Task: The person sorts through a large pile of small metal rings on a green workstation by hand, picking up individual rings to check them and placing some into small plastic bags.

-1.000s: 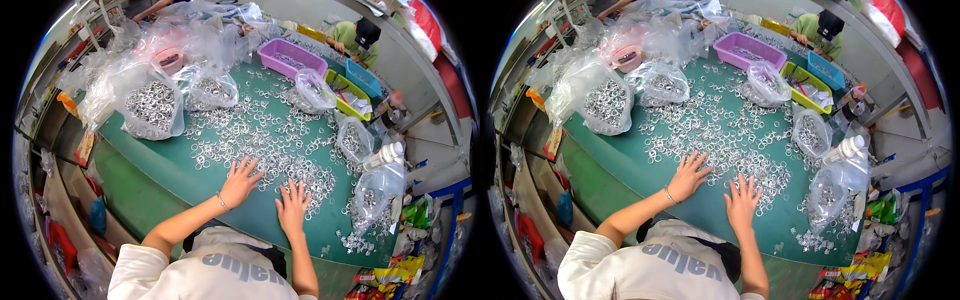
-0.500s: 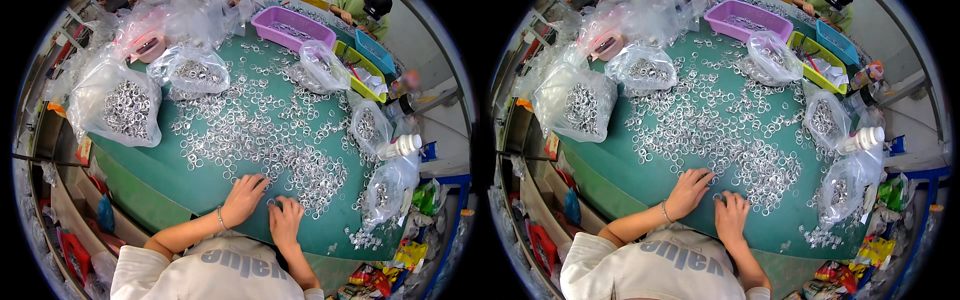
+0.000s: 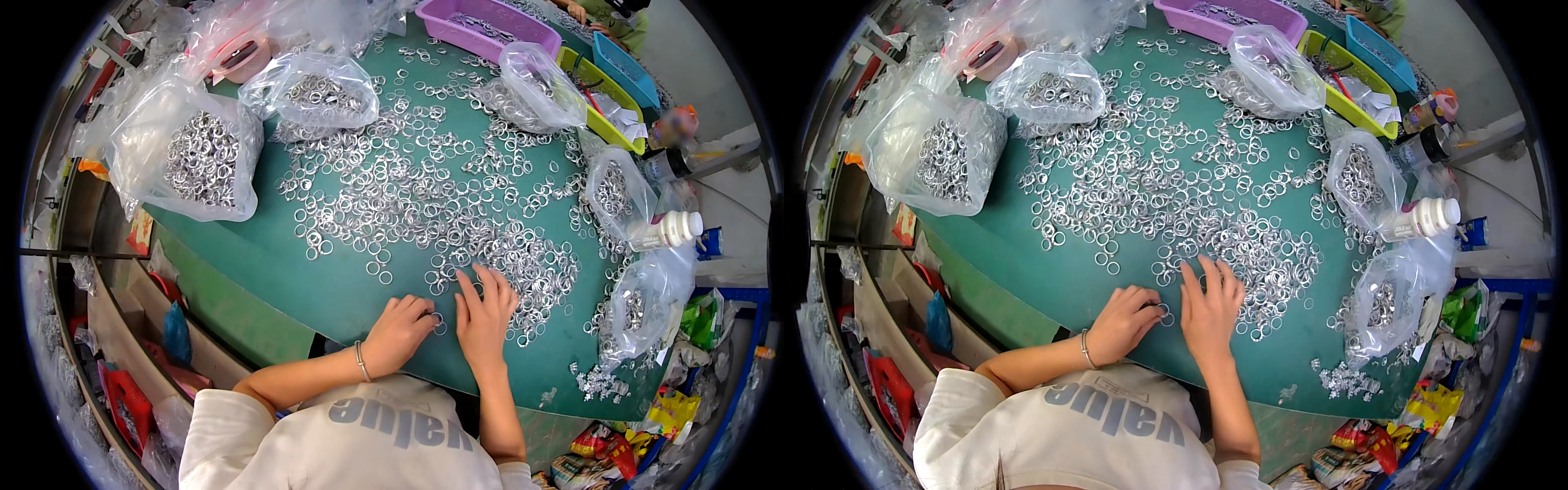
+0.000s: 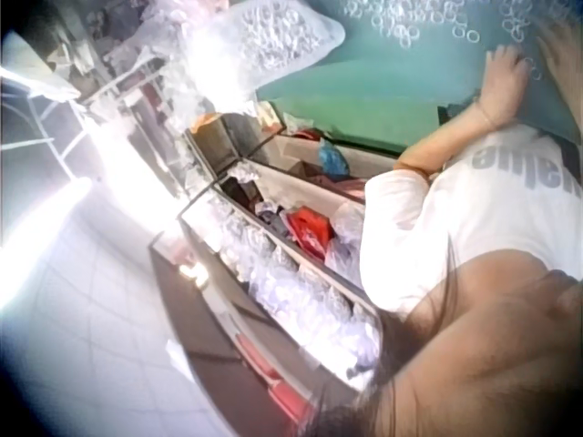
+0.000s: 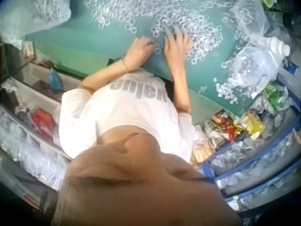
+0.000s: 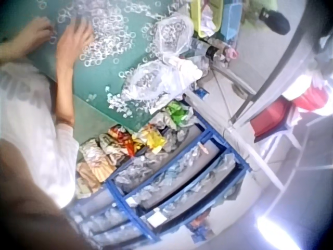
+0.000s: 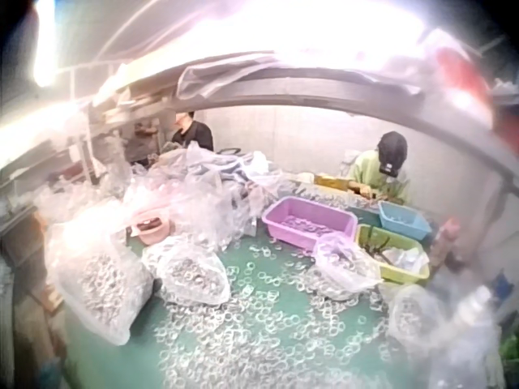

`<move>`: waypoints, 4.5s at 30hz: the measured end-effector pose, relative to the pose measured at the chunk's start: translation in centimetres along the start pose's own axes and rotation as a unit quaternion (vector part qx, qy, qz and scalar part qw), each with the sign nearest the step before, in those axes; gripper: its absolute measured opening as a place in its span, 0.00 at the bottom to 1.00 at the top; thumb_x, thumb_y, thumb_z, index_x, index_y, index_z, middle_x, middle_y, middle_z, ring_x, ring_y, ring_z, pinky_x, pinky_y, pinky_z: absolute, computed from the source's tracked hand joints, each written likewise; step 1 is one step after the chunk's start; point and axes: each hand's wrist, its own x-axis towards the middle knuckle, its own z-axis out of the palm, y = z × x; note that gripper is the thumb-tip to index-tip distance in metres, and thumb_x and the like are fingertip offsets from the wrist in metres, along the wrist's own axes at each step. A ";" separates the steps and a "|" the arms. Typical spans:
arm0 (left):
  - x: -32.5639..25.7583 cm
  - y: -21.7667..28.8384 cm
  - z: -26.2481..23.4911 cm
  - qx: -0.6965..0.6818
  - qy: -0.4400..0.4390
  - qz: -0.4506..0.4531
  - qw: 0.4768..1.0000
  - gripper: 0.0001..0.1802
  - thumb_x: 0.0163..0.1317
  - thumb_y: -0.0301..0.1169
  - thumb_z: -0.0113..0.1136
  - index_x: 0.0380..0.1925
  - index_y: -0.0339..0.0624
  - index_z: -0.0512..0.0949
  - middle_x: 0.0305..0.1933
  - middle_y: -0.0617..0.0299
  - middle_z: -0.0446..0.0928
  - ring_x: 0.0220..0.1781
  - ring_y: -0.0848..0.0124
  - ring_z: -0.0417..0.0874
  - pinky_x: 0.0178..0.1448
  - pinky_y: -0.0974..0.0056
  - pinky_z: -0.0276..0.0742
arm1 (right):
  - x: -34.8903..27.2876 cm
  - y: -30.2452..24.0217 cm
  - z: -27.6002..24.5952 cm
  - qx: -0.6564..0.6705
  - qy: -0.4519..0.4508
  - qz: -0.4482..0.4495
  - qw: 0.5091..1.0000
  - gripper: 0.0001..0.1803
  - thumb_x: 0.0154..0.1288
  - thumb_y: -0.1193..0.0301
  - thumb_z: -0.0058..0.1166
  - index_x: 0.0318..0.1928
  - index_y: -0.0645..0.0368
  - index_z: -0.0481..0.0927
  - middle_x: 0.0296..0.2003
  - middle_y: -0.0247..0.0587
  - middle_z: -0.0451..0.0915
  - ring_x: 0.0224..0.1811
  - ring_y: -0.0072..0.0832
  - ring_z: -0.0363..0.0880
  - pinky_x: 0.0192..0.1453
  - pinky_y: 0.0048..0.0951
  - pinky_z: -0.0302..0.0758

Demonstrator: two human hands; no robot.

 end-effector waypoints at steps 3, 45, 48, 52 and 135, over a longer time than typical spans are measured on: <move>-0.7 0.4 0.2 -0.044 -0.009 -0.033 0.998 0.13 0.54 0.24 0.63 0.41 0.40 0.78 0.47 0.57 0.73 0.46 0.60 0.73 0.49 0.58 0.67 | 0.2 0.1 0.7 -0.021 -0.001 -0.011 1.000 0.10 0.59 0.72 0.59 0.42 0.57 0.81 0.53 0.41 0.73 0.58 0.45 0.66 0.59 0.50 0.58; 9.1 -2.2 2.7 0.134 0.046 0.061 0.988 0.14 0.52 0.24 0.63 0.40 0.43 0.76 0.47 0.58 0.70 0.48 0.59 0.70 0.47 0.58 0.64 | 1.4 5.2 -1.5 -0.103 0.073 0.041 0.991 0.08 0.56 0.74 0.60 0.38 0.58 0.80 0.49 0.40 0.74 0.55 0.40 0.69 0.60 0.46 0.58; 8.4 -3.0 1.3 0.124 0.053 0.023 0.991 0.15 0.52 0.22 0.62 0.41 0.44 0.77 0.46 0.58 0.70 0.48 0.59 0.70 0.47 0.58 0.63 | -0.5 4.0 -2.7 -0.083 0.093 0.066 0.990 0.08 0.56 0.74 0.60 0.37 0.57 0.80 0.48 0.39 0.74 0.54 0.40 0.69 0.59 0.46 0.58; 6.7 -1.0 0.1 0.052 0.007 0.015 0.998 0.18 0.55 0.23 0.61 0.48 0.42 0.76 0.51 0.56 0.71 0.52 0.57 0.70 0.51 0.56 0.65 | -3.7 0.0 -2.6 -0.017 -0.049 0.068 0.996 0.09 0.54 0.74 0.61 0.38 0.57 0.81 0.46 0.40 0.75 0.52 0.40 0.70 0.58 0.46 0.59; 11.0 -4.7 0.9 -0.016 -0.034 0.106 0.994 0.16 0.59 0.20 0.56 0.49 0.38 0.78 0.67 0.53 0.67 0.68 0.53 0.66 0.70 0.52 0.64 | 6.4 10.2 -1.5 -0.150 0.101 0.009 0.984 0.03 0.57 0.75 0.59 0.34 0.58 0.79 0.36 0.36 0.77 0.46 0.34 0.74 0.65 0.52 0.57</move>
